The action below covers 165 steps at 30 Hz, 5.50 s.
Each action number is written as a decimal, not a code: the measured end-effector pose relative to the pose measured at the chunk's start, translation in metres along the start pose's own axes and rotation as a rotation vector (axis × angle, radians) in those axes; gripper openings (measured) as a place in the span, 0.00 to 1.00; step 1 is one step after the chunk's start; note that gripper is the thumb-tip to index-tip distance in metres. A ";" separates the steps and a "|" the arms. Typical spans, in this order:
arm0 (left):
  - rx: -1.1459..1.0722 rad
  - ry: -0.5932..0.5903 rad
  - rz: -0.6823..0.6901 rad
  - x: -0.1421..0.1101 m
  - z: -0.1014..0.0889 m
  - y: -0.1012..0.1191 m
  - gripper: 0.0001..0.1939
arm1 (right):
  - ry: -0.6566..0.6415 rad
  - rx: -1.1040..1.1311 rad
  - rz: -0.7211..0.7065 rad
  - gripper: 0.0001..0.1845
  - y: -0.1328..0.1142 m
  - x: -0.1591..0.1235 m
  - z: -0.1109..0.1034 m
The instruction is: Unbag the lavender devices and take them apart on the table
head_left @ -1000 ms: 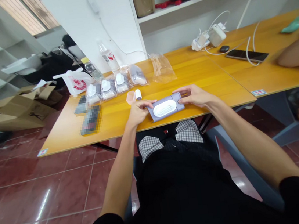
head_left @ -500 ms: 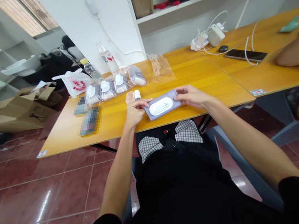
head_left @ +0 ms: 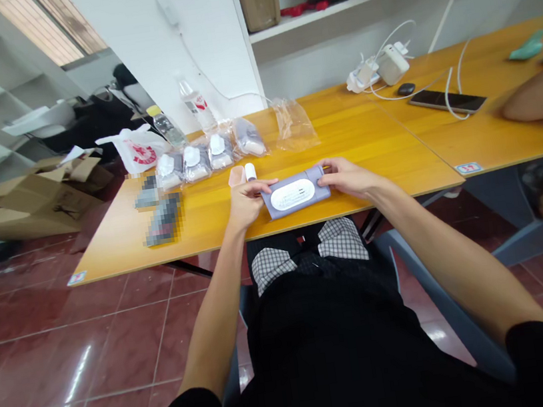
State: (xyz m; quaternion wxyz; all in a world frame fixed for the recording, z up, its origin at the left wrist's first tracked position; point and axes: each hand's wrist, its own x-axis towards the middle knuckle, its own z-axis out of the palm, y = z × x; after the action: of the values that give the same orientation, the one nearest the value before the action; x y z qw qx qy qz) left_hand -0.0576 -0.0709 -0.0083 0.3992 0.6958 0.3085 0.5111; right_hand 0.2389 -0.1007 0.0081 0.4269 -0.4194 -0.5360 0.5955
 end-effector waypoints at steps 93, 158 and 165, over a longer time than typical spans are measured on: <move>0.149 -0.100 -0.130 0.005 0.008 0.015 0.13 | 0.021 -0.791 -0.355 0.31 -0.013 -0.009 0.007; 0.291 -0.260 -0.238 0.003 -0.036 0.029 0.29 | 0.362 -0.970 -0.308 0.05 0.025 0.015 0.009; 0.569 -0.428 -0.137 0.003 -0.028 0.042 0.40 | 0.216 -1.083 -0.394 0.12 0.017 0.007 0.001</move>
State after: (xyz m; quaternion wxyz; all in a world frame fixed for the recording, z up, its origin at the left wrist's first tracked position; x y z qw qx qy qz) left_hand -0.0828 -0.0826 0.0344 0.2786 0.8479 0.3938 0.2198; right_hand 0.2346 -0.0950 -0.0093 0.3065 -0.5288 -0.7851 0.1000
